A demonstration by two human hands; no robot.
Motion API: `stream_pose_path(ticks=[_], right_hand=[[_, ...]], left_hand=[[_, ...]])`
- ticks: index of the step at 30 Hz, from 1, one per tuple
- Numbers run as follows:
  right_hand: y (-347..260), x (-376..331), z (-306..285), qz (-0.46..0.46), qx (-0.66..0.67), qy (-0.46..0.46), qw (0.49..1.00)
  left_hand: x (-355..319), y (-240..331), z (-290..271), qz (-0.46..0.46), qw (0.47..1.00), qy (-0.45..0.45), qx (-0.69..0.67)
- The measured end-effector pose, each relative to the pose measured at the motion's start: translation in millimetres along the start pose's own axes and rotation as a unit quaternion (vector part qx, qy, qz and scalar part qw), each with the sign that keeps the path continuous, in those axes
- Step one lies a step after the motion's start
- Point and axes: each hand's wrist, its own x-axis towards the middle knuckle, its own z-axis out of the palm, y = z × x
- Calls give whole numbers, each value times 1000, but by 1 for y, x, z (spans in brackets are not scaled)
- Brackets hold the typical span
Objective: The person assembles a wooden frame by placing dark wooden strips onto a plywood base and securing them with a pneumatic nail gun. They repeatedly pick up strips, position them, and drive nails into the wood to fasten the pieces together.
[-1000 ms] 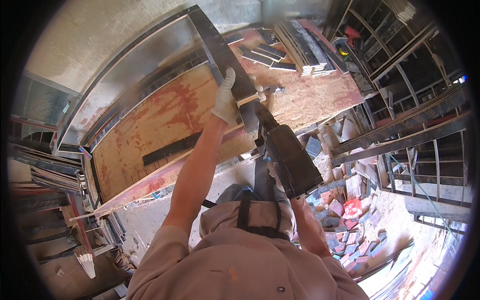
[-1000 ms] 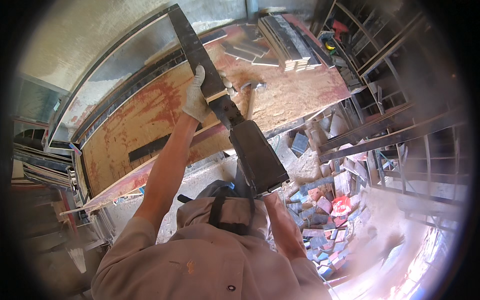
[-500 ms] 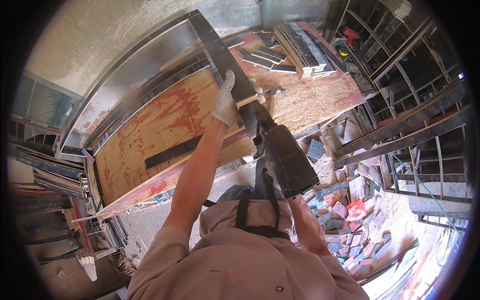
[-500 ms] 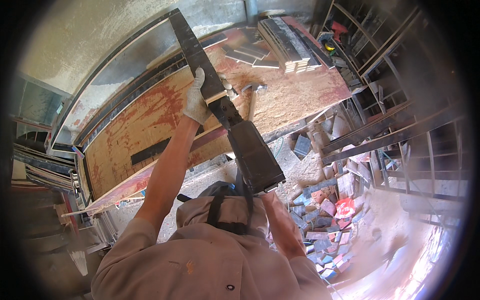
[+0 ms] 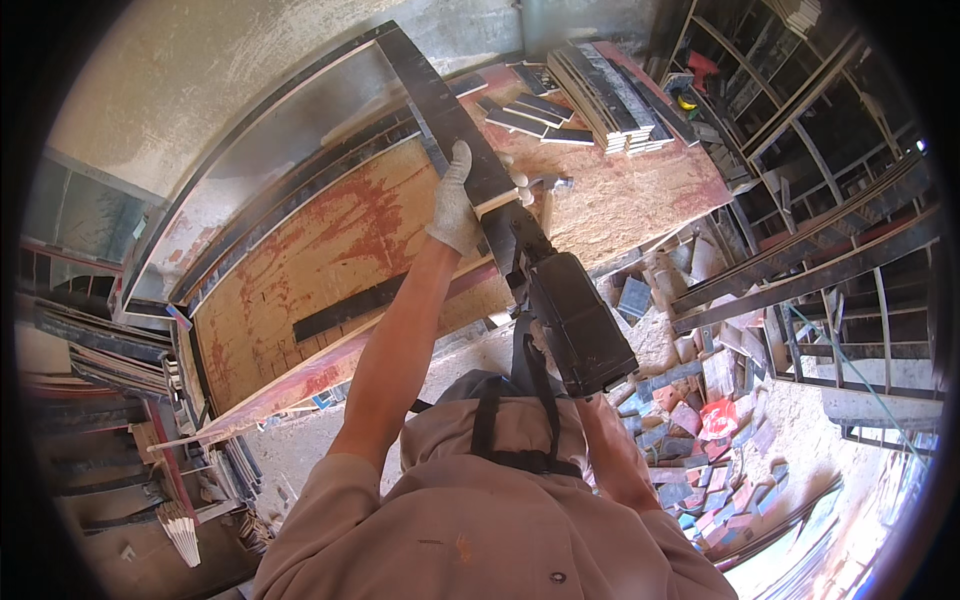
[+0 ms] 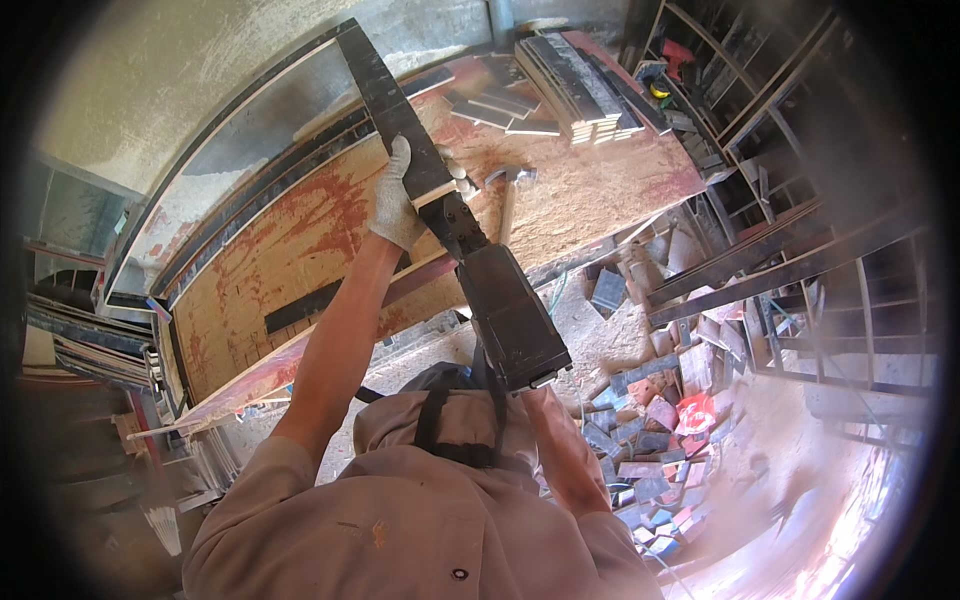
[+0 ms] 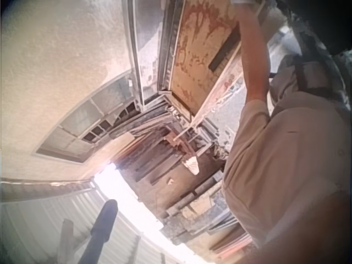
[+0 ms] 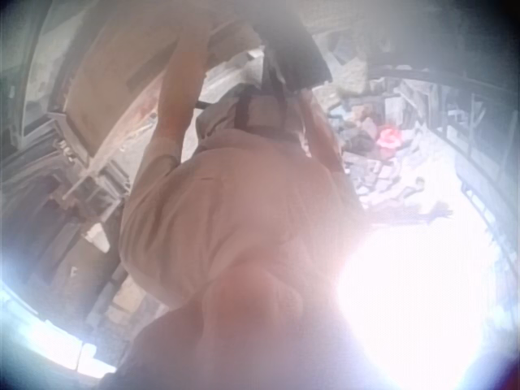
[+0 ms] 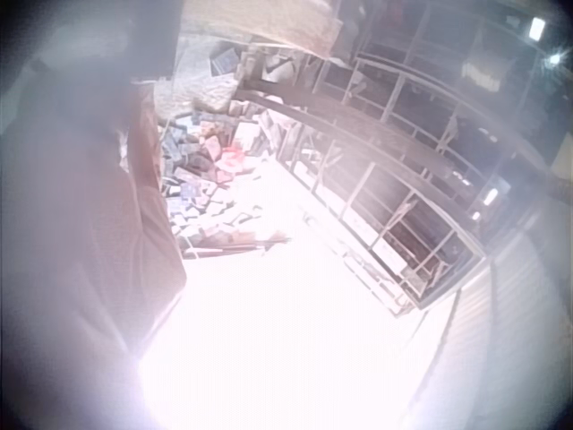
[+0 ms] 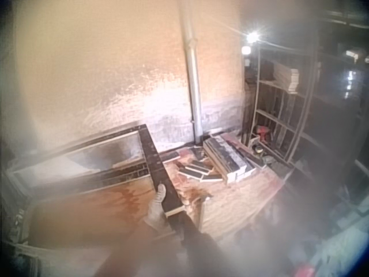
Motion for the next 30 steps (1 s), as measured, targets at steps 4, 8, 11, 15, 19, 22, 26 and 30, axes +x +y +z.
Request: stream_pose_path(ticks=[4,8,11,15,19,22,26,30], right_hand=[[1,0,-3,-3,2,3,1000],[3,1,-5,-8,-4,5,1000],[5,2,-7,-13,-7,4,1000],[8,6,-8,-16,-15,-1,1000],[10,10,-9,-21,-21,0,1000],[11,10,-7,-24,-30,1,999],[15,10,-9,-25,-34,4,999],[21,11,-10,-33,-42,9,999]], left_hand=[[1,-1,0,3,1000,10,-9],[1,0,-1,2,1000,8,-6],[2,-1,-1,0,1000,4,-13],[4,2,-3,-3,1000,12,-8],[2,1,-3,-5,1000,11,-5],[3,4,-1,-13,1000,17,2],[1,4,1,-16,1000,3,7],[2,1,-3,-4,1000,3,0]])
